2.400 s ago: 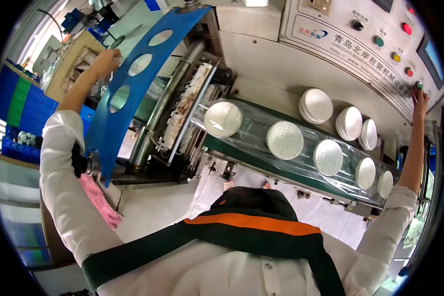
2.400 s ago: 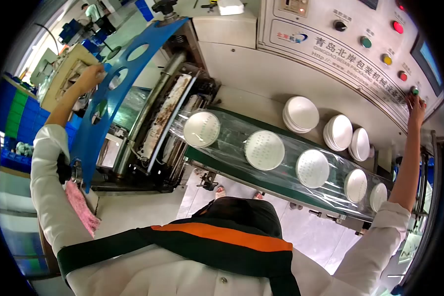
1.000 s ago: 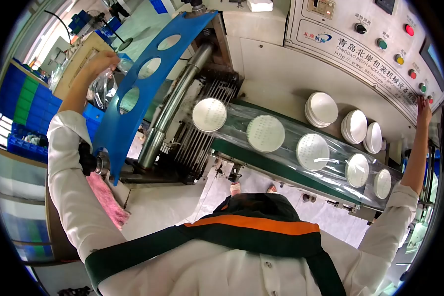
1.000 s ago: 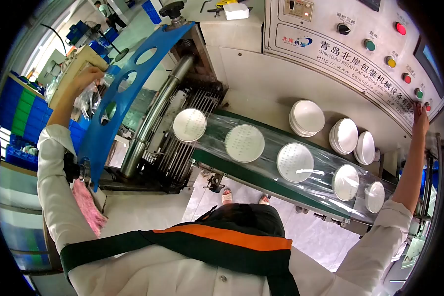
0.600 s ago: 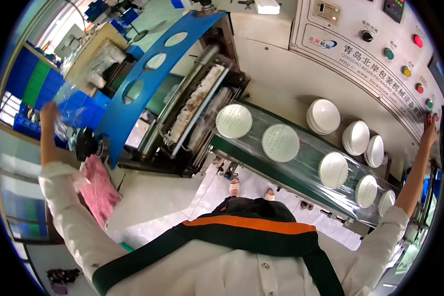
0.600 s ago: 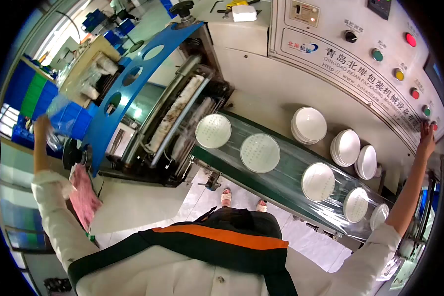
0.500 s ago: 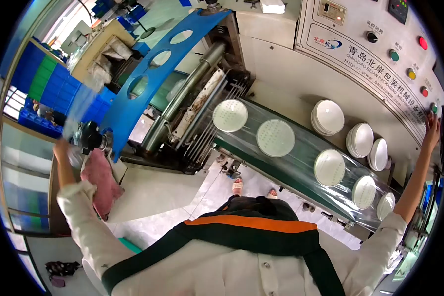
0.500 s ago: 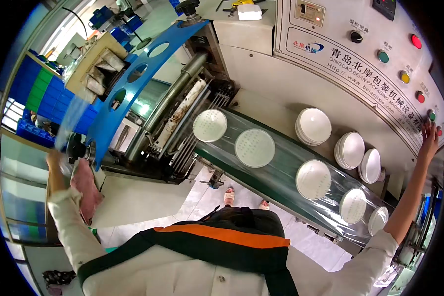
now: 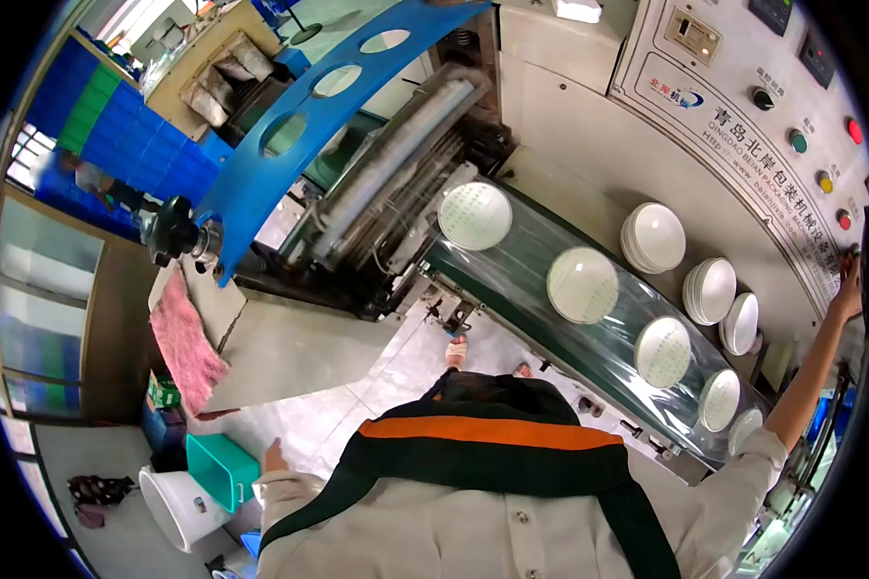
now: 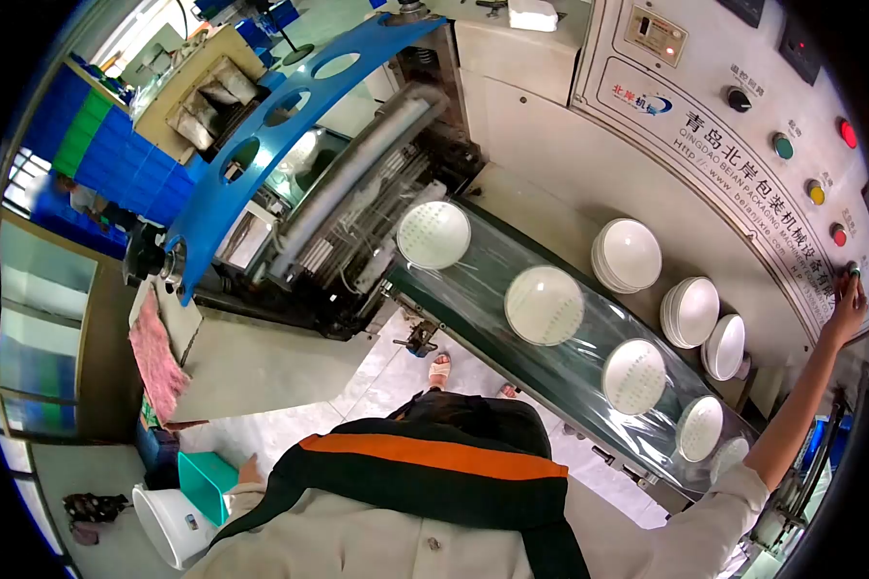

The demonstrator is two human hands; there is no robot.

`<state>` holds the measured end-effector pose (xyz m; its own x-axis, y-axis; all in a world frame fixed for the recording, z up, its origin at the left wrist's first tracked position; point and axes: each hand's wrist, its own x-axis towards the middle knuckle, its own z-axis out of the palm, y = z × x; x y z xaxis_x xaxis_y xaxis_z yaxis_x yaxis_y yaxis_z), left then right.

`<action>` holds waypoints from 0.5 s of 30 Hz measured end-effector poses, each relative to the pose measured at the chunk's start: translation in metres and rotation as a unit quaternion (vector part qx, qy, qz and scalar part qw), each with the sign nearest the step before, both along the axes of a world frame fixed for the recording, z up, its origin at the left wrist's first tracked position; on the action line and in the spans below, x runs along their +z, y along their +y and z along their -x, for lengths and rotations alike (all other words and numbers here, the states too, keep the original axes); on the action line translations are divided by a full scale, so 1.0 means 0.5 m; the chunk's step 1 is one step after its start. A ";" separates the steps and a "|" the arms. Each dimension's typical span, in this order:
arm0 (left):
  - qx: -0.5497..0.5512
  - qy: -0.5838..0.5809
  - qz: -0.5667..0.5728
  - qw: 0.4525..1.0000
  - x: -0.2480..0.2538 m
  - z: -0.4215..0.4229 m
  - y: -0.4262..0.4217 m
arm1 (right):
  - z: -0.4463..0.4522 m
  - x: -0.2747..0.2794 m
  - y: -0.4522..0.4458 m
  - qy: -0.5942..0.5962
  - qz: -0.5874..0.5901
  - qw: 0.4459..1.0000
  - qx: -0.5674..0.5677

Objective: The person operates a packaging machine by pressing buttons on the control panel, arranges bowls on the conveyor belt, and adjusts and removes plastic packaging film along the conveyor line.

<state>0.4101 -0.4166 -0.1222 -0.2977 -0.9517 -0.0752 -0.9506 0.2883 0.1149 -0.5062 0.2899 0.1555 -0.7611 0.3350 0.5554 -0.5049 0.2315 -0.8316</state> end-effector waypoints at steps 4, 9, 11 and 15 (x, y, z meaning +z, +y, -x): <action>0.493 0.282 -0.140 0.812 -0.062 0.093 -0.085 | -0.016 0.017 -0.028 -0.012 0.034 0.999 0.029; 0.217 0.662 -0.029 0.717 0.269 0.336 -0.096 | -0.010 0.006 -0.020 -0.002 0.090 0.993 0.082; 0.014 0.523 0.063 0.850 0.450 0.472 -0.046 | -0.001 0.004 -0.024 0.005 0.106 0.991 0.081; -0.249 0.078 0.287 0.922 0.669 0.689 0.056 | -0.010 0.004 -0.029 0.002 0.100 0.993 0.066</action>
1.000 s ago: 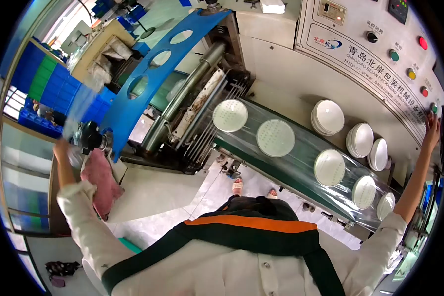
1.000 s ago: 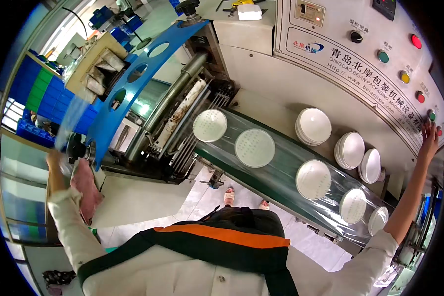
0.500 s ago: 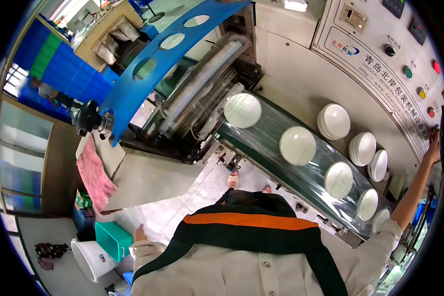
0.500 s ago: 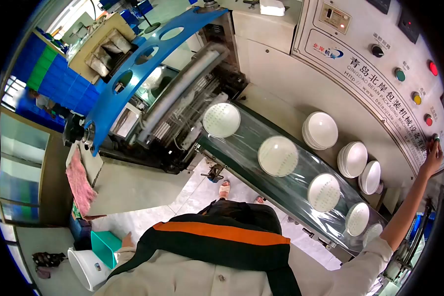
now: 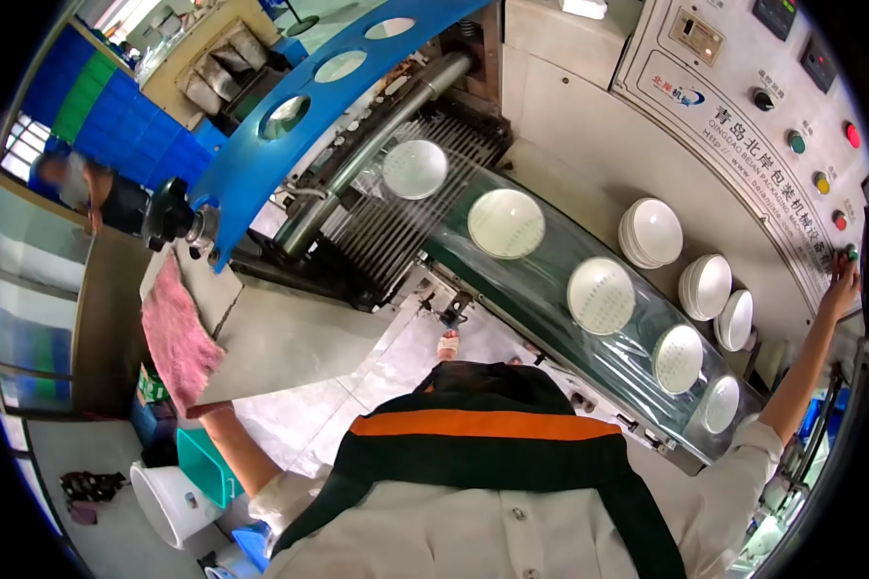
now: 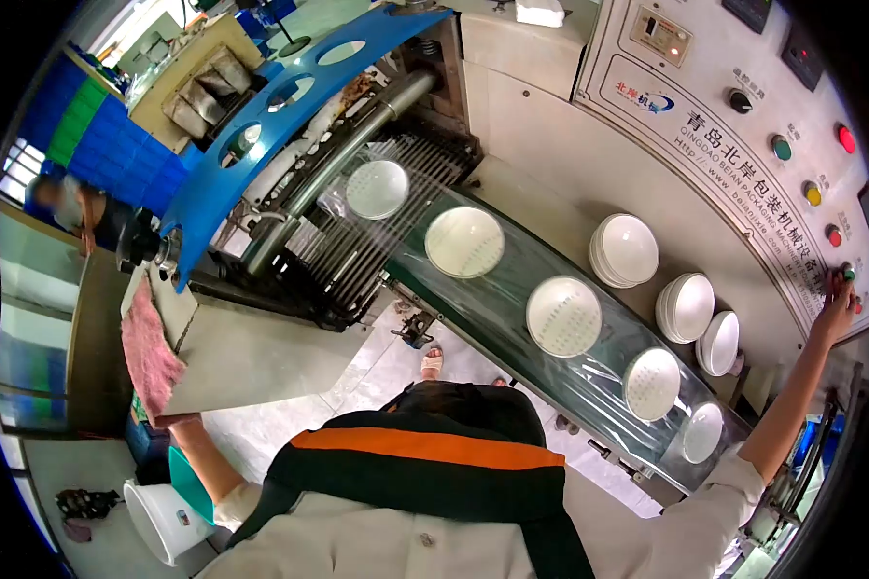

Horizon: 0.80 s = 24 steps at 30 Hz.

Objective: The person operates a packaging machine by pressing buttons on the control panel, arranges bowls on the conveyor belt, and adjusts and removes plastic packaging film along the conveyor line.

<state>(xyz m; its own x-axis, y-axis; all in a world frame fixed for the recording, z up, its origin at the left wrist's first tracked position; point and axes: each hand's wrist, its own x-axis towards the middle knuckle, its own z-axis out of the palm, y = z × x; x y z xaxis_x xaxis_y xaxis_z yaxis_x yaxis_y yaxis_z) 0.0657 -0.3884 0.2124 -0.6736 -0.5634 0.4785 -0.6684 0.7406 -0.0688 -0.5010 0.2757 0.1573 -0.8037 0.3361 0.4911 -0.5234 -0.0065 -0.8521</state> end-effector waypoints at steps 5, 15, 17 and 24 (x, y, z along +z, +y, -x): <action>-0.002 0.206 -0.190 0.960 -0.061 -0.146 -0.044 | -0.001 0.007 -0.007 0.004 -0.009 1.000 0.014; 0.009 0.128 -0.035 0.991 0.031 -0.037 -0.021 | -0.013 0.012 -0.009 -0.002 -0.005 1.000 0.024; 0.059 0.212 0.111 0.969 0.070 -0.022 0.033 | -0.011 0.013 0.003 -0.002 -0.056 0.998 0.025; -0.418 0.153 -0.457 0.770 -0.049 0.069 0.154 | 0.032 0.012 0.033 -0.030 -0.093 0.995 -0.016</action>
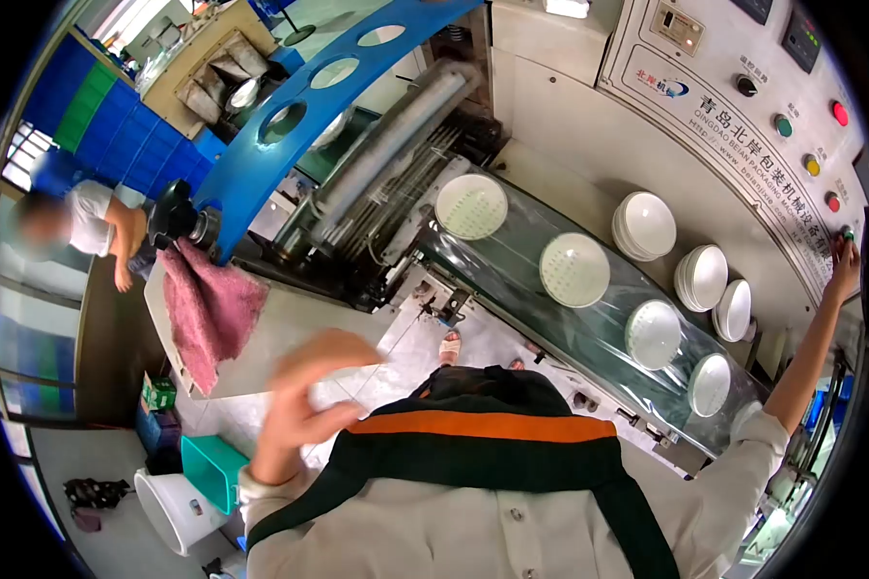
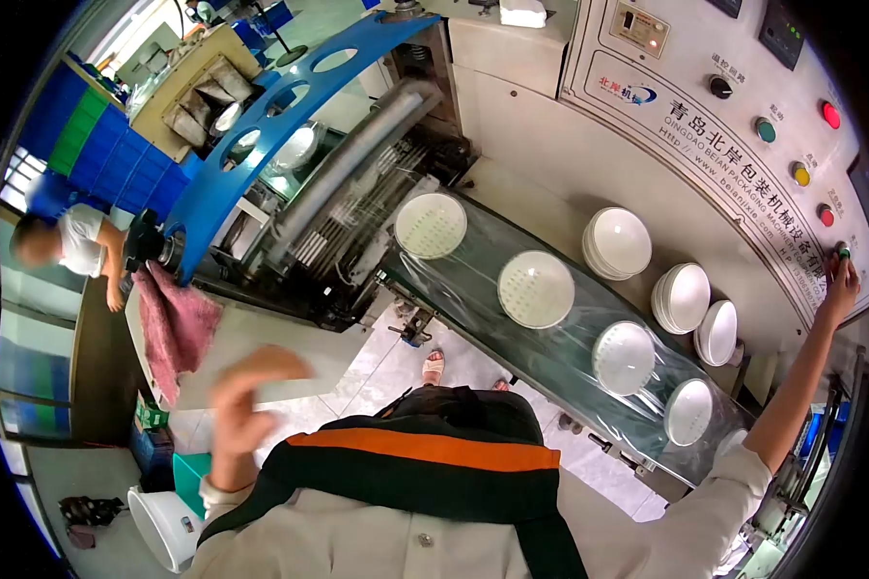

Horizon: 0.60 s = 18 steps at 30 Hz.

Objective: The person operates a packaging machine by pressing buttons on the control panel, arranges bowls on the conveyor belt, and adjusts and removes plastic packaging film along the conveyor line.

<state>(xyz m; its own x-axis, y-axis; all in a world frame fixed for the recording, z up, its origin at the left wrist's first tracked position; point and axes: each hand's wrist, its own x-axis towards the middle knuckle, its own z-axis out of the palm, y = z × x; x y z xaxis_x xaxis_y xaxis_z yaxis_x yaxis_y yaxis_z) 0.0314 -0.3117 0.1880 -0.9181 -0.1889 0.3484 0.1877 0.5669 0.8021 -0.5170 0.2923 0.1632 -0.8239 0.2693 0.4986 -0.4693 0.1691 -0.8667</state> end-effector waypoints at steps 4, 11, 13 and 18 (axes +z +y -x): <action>-0.042 -0.192 0.080 0.977 -0.136 0.060 0.018 | -0.017 0.001 -0.007 0.005 0.001 1.000 0.003; 0.046 -0.480 0.196 0.854 -0.536 -0.085 -0.067 | -0.056 -0.003 -0.031 0.006 0.109 0.991 0.076; 0.059 -0.563 0.189 0.802 -0.586 -0.152 -0.096 | -0.021 -0.041 0.053 0.069 -0.125 0.990 -0.009; 0.025 -0.680 0.098 0.726 -0.863 -0.334 -0.167 | -0.067 -0.004 -0.018 -0.041 0.163 0.986 -0.005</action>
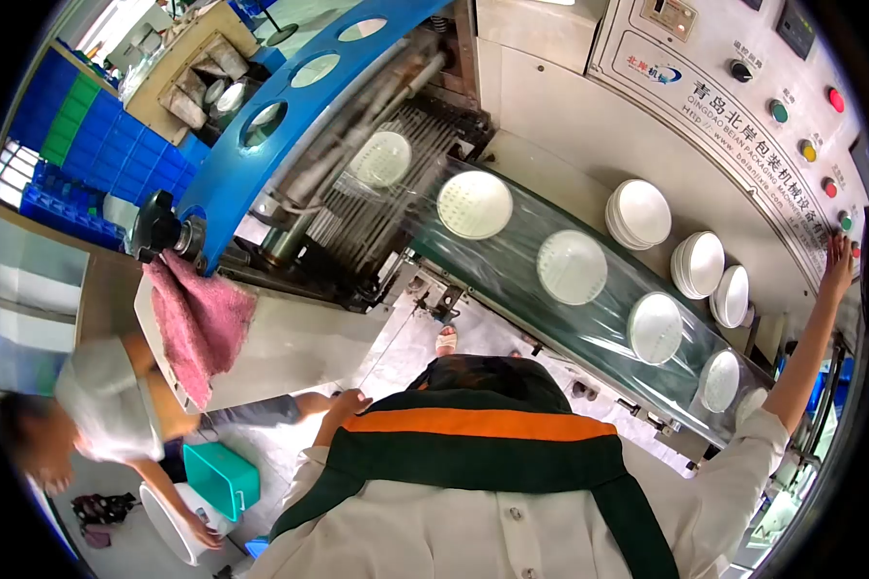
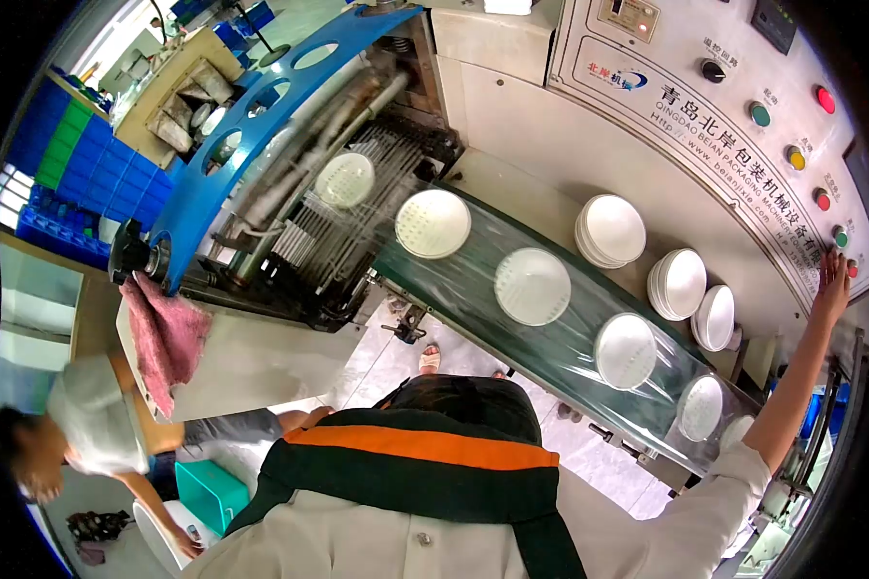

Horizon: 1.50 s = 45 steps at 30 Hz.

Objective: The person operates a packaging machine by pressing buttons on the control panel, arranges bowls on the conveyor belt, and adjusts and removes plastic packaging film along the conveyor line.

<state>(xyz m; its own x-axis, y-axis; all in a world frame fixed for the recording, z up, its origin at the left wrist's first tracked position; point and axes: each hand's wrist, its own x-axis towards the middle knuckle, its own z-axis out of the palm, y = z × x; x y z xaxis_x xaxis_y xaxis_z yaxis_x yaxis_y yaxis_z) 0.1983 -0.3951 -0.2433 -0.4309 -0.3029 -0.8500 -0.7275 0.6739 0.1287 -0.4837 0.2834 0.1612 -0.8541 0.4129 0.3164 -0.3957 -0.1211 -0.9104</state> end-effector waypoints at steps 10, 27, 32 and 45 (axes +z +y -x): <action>0.168 0.236 -0.061 0.955 0.195 0.144 0.083 | 0.035 0.013 -0.004 0.052 -0.135 0.989 0.009; 0.155 0.243 -0.032 0.957 0.176 0.169 0.090 | 0.025 0.010 -0.003 0.051 -0.143 0.988 0.038; 0.165 0.219 -0.032 0.961 0.196 0.171 0.101 | 0.032 0.007 -0.001 0.069 -0.149 0.985 0.044; 0.127 0.251 -0.015 0.960 0.212 0.200 0.085 | 0.034 0.017 0.002 0.038 -0.180 0.983 0.000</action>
<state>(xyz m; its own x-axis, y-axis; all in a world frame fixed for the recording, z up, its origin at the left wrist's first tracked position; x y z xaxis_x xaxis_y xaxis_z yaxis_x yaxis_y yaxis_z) 0.0982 -0.3528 -0.1372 -0.7038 -0.4302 -0.5653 -0.7091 0.4735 0.5225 -0.5009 0.2842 0.1695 -0.8222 0.2622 0.5053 -0.4644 0.2044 -0.8617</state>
